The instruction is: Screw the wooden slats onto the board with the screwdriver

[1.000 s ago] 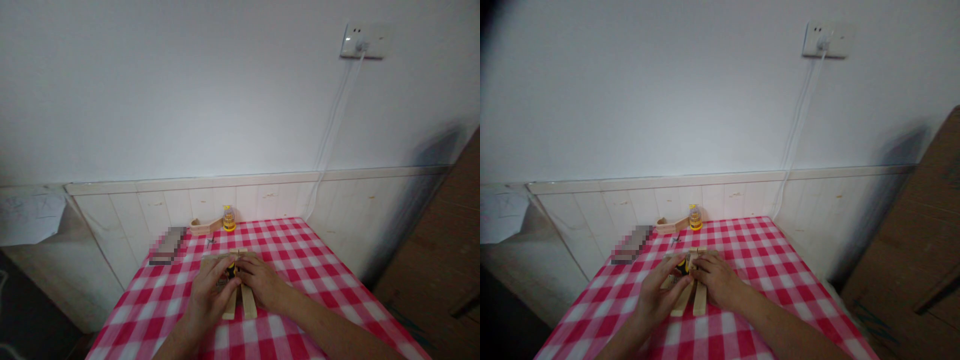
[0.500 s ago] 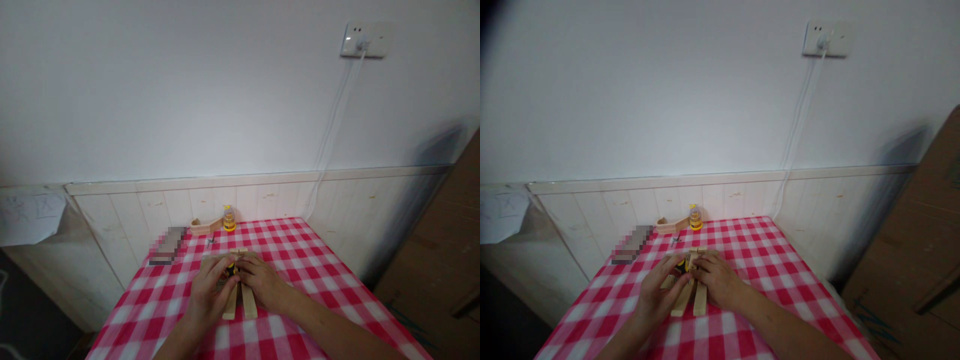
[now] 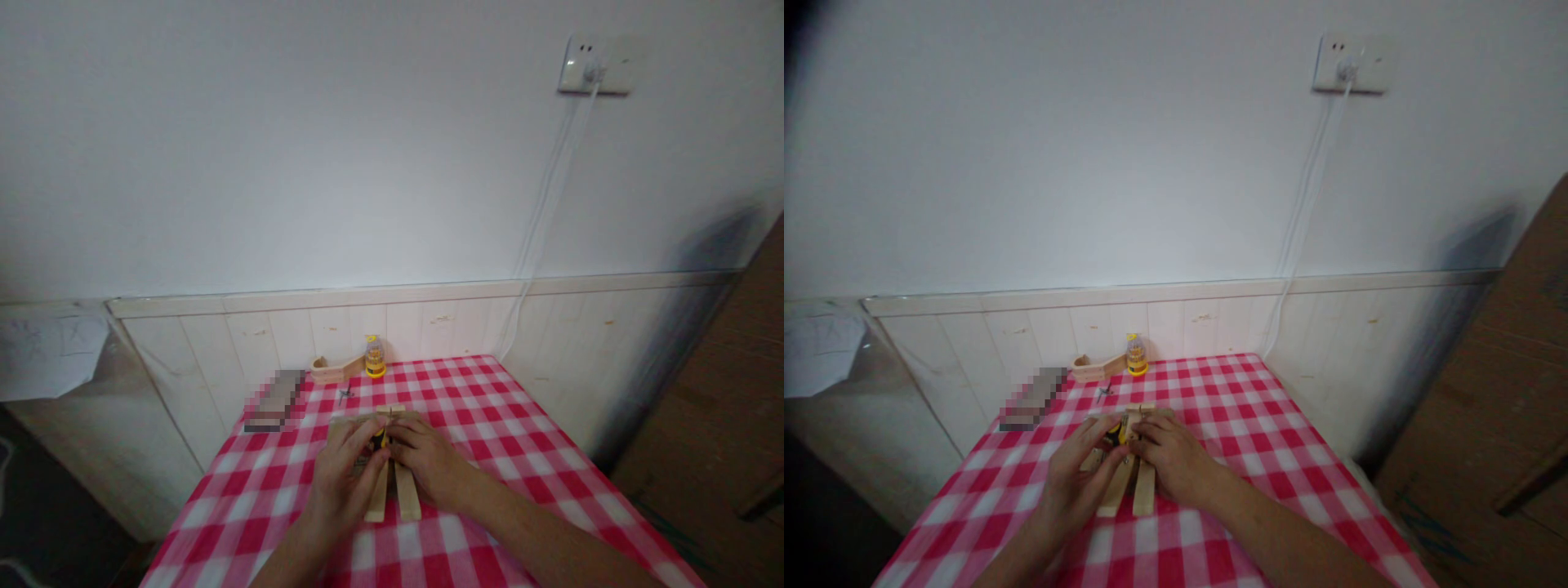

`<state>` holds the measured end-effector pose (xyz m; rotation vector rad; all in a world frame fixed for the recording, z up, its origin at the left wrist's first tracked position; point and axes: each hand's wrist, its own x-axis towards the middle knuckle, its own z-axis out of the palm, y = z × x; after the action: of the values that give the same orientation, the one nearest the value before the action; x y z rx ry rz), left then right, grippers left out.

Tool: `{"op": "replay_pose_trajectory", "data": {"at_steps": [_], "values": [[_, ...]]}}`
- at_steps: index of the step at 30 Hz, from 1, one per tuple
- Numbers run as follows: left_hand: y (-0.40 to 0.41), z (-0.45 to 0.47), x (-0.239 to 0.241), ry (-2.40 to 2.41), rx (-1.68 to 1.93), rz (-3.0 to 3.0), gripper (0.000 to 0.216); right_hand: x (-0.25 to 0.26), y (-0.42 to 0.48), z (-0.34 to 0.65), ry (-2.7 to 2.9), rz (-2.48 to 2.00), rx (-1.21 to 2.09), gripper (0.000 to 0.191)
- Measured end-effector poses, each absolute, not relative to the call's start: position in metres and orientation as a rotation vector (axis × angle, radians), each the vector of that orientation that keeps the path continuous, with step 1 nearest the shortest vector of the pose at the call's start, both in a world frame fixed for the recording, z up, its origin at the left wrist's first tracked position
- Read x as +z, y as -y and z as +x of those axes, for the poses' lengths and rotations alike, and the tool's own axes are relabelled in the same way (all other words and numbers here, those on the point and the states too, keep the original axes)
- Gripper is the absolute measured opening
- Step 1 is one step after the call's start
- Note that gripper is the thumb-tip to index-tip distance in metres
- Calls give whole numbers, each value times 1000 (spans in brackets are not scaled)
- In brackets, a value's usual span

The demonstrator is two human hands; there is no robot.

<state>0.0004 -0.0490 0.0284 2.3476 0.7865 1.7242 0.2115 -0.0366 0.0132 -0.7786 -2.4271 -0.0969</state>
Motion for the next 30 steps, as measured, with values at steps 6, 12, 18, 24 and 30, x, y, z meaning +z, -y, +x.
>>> {"op": "replay_pose_trajectory", "data": {"at_steps": [6, 12, 18, 24, 30], "values": [[49, -1, 27, -807, 1714, 2335, 39, 13, 37, 212, 2413, -768, -117, 32], [49, -2, 26, -830, 1711, 2359, 38, 14, 37, 212, 2417, -764, -107, 31], [46, -2, 24, -820, 1742, 2370, 41, 15, 38, 211, 2408, -772, -96, 29], [45, 0, 14, -927, 1811, 2263, 40, 8, 34, 212, 2416, -785, -89, 26], [44, 0, 21, -911, 1810, 2343, 32, 10, 35, 211, 2403, -751, -105, 25]]}}
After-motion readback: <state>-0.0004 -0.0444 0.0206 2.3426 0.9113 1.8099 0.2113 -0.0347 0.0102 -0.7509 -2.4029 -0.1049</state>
